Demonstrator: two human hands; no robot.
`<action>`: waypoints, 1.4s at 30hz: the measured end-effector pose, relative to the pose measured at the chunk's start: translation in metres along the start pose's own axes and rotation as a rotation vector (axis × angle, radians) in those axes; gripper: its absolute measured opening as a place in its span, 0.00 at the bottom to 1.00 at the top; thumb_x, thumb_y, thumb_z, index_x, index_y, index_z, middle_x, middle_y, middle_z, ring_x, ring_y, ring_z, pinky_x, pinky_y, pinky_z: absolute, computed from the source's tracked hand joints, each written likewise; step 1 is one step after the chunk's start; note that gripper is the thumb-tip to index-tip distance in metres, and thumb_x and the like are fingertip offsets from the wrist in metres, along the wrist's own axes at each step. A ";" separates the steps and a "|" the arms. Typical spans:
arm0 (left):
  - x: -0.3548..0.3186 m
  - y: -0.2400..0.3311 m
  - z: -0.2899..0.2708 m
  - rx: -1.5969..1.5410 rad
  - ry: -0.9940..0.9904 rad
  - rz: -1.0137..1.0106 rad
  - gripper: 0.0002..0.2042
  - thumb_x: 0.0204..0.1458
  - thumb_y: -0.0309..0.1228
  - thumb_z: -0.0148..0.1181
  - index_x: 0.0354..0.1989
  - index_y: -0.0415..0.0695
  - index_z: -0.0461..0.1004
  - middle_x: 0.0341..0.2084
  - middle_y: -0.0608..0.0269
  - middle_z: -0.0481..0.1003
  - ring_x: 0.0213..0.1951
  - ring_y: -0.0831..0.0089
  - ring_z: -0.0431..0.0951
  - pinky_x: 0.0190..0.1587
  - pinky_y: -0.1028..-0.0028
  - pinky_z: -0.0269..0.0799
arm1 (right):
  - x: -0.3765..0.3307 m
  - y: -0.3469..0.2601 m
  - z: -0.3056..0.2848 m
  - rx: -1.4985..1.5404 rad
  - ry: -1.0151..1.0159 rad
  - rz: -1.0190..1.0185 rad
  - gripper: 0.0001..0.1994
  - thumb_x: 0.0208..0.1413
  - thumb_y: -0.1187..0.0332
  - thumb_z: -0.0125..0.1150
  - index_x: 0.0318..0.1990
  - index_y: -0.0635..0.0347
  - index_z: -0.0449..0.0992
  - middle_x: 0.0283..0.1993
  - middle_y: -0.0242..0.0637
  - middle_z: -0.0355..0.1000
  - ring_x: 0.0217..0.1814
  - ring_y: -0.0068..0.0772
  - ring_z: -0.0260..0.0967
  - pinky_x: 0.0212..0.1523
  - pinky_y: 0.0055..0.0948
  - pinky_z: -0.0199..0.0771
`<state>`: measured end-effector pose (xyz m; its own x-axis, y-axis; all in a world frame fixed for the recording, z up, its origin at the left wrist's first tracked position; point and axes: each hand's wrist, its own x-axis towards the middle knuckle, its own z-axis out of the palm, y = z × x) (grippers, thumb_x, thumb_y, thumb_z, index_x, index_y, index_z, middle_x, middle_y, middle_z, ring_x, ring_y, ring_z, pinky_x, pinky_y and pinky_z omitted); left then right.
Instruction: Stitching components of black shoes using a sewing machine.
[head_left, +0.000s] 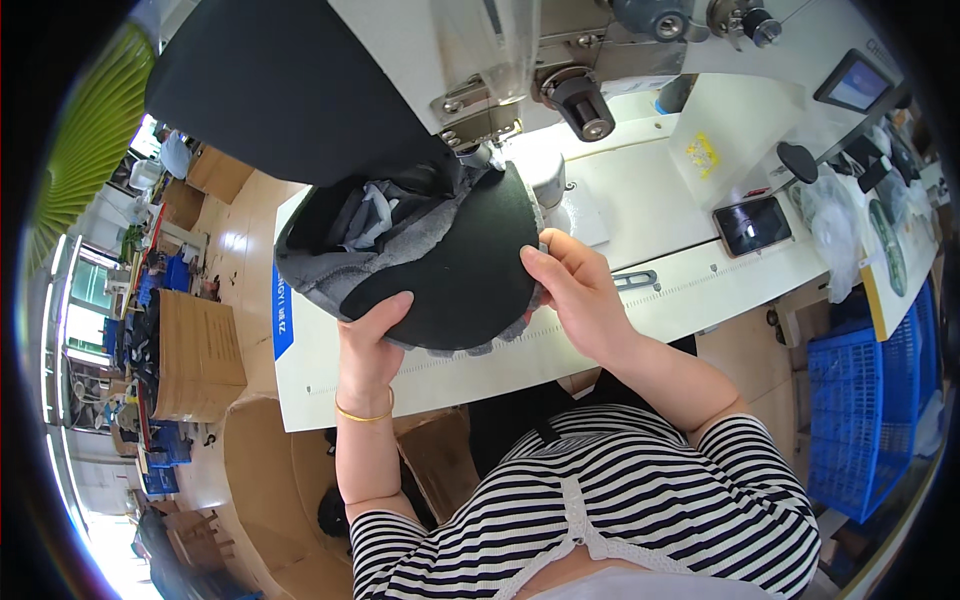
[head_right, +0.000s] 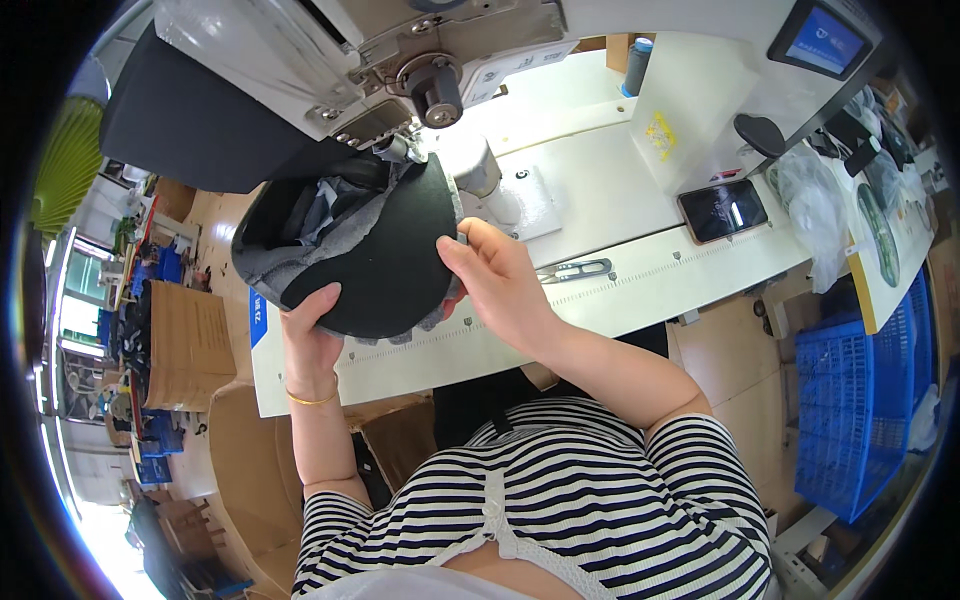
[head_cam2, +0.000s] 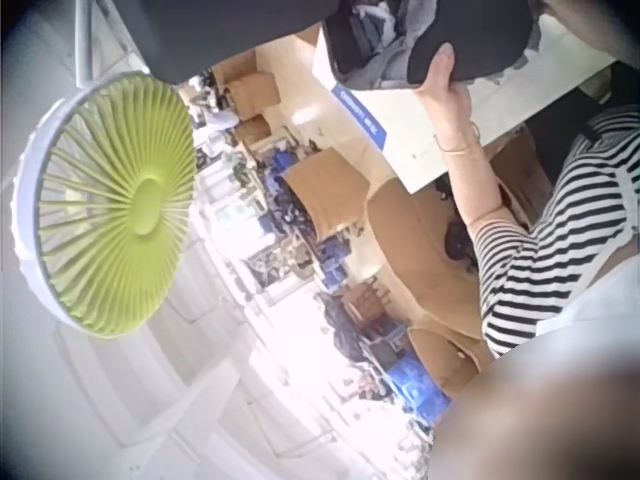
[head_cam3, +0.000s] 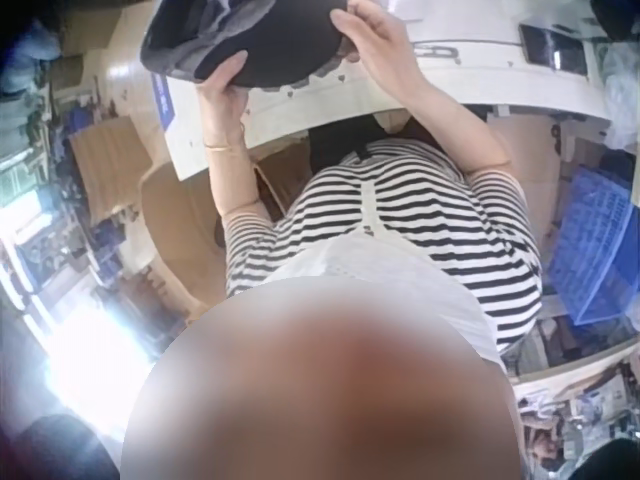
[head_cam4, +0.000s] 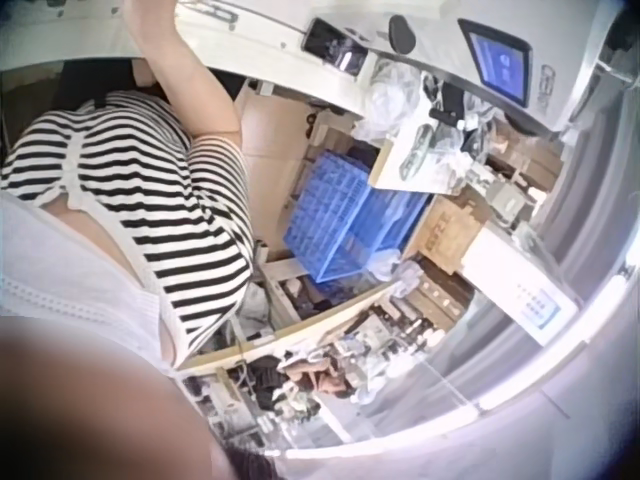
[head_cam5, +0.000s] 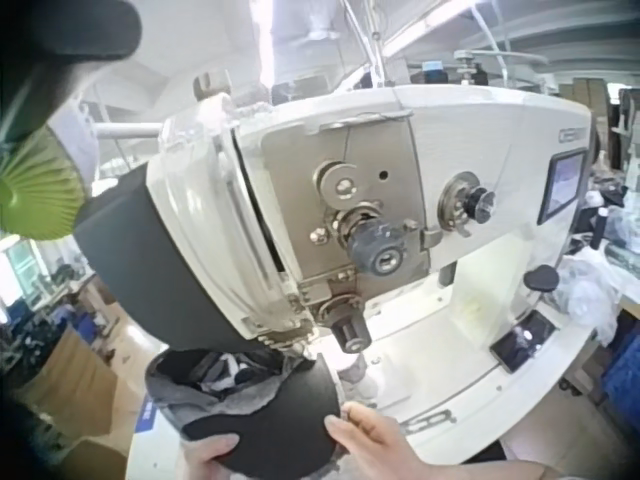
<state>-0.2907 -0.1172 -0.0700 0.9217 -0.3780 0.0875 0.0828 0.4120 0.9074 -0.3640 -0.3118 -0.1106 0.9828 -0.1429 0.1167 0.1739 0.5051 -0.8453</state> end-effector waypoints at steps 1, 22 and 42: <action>0.002 0.001 0.000 -0.002 -0.006 -0.002 0.17 0.42 0.14 0.50 0.45 0.31 0.70 0.39 0.49 0.75 0.40 0.60 0.78 0.45 0.69 0.75 | 0.000 -0.002 0.000 0.003 -0.037 0.008 0.10 0.63 0.66 0.45 0.38 0.64 0.67 0.30 0.30 0.69 0.29 0.16 0.67 0.30 0.19 0.71; 0.005 0.007 -0.004 -0.031 0.026 -0.035 0.20 0.41 0.13 0.50 0.48 0.29 0.67 0.40 0.48 0.74 0.41 0.59 0.77 0.45 0.67 0.75 | -0.002 0.003 0.008 -0.017 0.012 0.008 0.12 0.62 0.64 0.48 0.31 0.63 0.65 0.25 0.31 0.68 0.25 0.17 0.67 0.26 0.19 0.70; 0.007 0.010 -0.011 0.017 -0.138 -0.051 0.26 0.37 0.14 0.51 0.52 0.31 0.64 0.46 0.50 0.71 0.48 0.59 0.73 0.52 0.66 0.69 | -0.012 -0.004 0.014 0.078 0.004 0.053 0.13 0.62 0.64 0.47 0.40 0.69 0.67 0.31 0.35 0.69 0.30 0.23 0.71 0.32 0.24 0.77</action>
<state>-0.2787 -0.1066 -0.0653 0.8552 -0.5094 0.0956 0.1207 0.3752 0.9191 -0.3752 -0.3000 -0.1012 0.9906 -0.1173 0.0709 0.1261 0.5767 -0.8072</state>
